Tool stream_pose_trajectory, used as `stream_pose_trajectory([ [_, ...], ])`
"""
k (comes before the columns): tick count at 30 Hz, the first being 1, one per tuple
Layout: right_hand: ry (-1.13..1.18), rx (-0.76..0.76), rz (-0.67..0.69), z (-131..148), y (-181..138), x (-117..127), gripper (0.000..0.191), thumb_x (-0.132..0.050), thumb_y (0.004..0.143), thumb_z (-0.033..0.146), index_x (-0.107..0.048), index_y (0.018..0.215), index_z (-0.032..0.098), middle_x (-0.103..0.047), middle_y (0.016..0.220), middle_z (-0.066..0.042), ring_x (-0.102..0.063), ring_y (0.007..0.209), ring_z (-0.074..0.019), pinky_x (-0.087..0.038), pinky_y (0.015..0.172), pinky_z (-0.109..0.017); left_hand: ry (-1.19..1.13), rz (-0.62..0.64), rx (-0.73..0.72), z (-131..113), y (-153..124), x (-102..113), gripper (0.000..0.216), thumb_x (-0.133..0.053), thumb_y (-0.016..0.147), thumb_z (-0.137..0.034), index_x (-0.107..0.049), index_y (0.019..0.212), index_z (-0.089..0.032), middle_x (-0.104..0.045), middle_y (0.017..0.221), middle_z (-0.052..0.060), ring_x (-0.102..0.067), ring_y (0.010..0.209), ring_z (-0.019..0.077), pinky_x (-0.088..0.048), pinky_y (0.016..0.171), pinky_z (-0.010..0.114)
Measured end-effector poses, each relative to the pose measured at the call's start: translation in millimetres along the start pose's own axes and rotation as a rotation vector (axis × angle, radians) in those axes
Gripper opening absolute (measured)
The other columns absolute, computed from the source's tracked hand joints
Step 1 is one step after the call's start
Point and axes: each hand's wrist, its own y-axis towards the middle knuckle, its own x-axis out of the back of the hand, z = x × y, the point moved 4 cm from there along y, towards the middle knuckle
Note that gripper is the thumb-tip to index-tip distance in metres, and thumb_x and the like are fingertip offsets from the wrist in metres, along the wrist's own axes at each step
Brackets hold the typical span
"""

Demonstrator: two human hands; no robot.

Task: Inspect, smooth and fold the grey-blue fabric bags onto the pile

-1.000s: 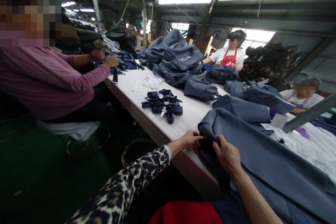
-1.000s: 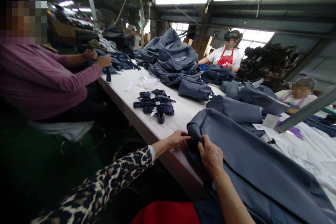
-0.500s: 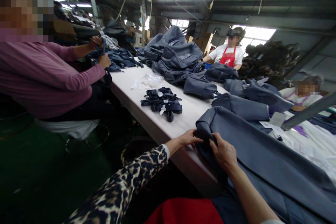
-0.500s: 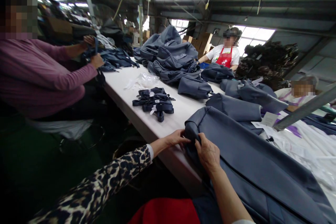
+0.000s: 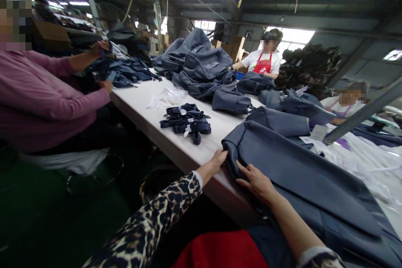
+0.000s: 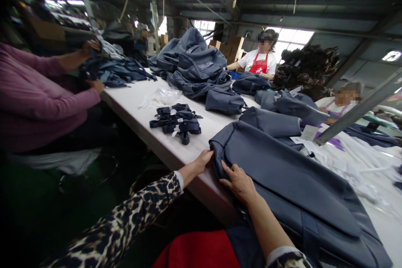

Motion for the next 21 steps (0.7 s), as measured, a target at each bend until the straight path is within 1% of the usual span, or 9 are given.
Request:
stream_pose_trajectory([
  [3,-0.032,0.018,0.047,3,5,-6,0.065,-0.047,0.094,0.047,-0.025,0.154,0.034,-0.053,0.114,-0.010,-0.057,0.106,-0.0260,-0.047,0.085,-0.036,-0.004,0.039,0.010,-4,-7,6,0.039,-0.049,0.091,-0.046,-0.062,0.075,-0.012,-0.060,0.060,0.001,-0.052,0.046,0.0111,-0.045,0.047,0.024],
  [5,-0.056,0.028,0.053,9,7,-9,0.067,-0.049,0.093,0.045,-0.025,0.154,0.031,-0.053,0.116,-0.012,-0.057,0.106,-0.0280,-0.047,0.084,-0.037,0.009,0.049,-0.012,-6,-14,8,0.036,-0.058,0.086,-0.047,-0.064,0.082,-0.011,-0.064,0.065,0.003,-0.056,0.050,0.0124,-0.048,0.049,0.024],
  [8,-0.063,0.027,0.035,19,4,-9,0.072,-0.057,0.089,0.042,-0.029,0.154,0.026,-0.054,0.119,-0.016,-0.057,0.106,-0.0313,-0.048,0.084,-0.041,0.045,0.029,-0.070,-10,-24,5,0.034,-0.079,0.069,-0.028,-0.065,0.096,-0.011,-0.071,0.079,0.005,-0.063,0.062,0.0135,-0.051,0.057,0.022],
  [10,-0.046,0.035,0.021,24,-2,-1,0.076,-0.064,0.085,0.043,-0.034,0.152,0.026,-0.055,0.122,-0.016,-0.057,0.106,-0.0311,-0.048,0.085,-0.040,0.070,0.014,-0.088,-14,-27,4,0.037,-0.080,0.066,-0.020,-0.063,0.098,-0.011,-0.071,0.082,0.006,-0.064,0.065,0.0137,-0.052,0.059,0.022],
  [12,-0.016,0.055,0.003,20,-12,14,0.071,-0.069,0.081,0.049,-0.043,0.146,0.033,-0.058,0.121,-0.010,-0.059,0.106,-0.0258,-0.047,0.088,-0.034,0.102,0.004,-0.083,-19,-25,5,0.032,-0.076,0.071,-0.020,-0.061,0.097,-0.010,-0.070,0.078,0.006,-0.064,0.062,0.0145,-0.053,0.057,0.024],
  [15,0.017,-0.019,-0.105,-17,-40,47,0.053,-0.056,0.091,0.055,-0.047,0.141,0.042,-0.061,0.123,-0.001,-0.057,0.110,-0.0174,-0.043,0.094,-0.026,0.178,-0.034,-0.077,-31,-11,13,0.028,-0.068,0.078,-0.021,-0.056,0.100,-0.009,-0.064,0.068,0.003,-0.061,0.054,0.0143,-0.052,0.052,0.025],
  [17,0.000,-0.174,-0.224,-57,-76,59,0.051,-0.043,0.098,0.052,-0.039,0.147,0.038,-0.055,0.136,-0.003,-0.050,0.123,-0.0201,-0.038,0.104,-0.033,0.252,-0.051,-0.065,-38,-1,20,0.032,-0.065,0.079,-0.020,-0.053,0.106,-0.007,-0.062,0.066,0.002,-0.059,0.050,0.0142,-0.052,0.050,0.027],
  [19,-0.026,-0.348,-0.300,-94,-118,51,0.056,-0.039,0.099,0.050,-0.034,0.151,0.029,-0.044,0.148,-0.010,-0.038,0.136,-0.0279,-0.031,0.110,-0.046,0.322,-0.080,-0.059,-44,4,27,0.051,-0.067,0.077,-0.021,-0.046,0.122,-0.007,-0.065,0.078,0.006,-0.064,0.059,0.0180,-0.056,0.058,0.034],
  [21,-0.029,-0.477,-0.304,-121,-153,22,0.059,-0.043,0.098,0.048,-0.036,0.150,0.023,-0.038,0.153,-0.015,-0.031,0.141,-0.0333,-0.027,0.112,-0.054,0.507,-0.185,-0.208,-56,0,29,0.071,-0.070,0.074,-0.022,-0.037,0.135,-0.009,-0.065,0.106,0.016,-0.068,0.088,0.0270,-0.056,0.079,0.046],
])
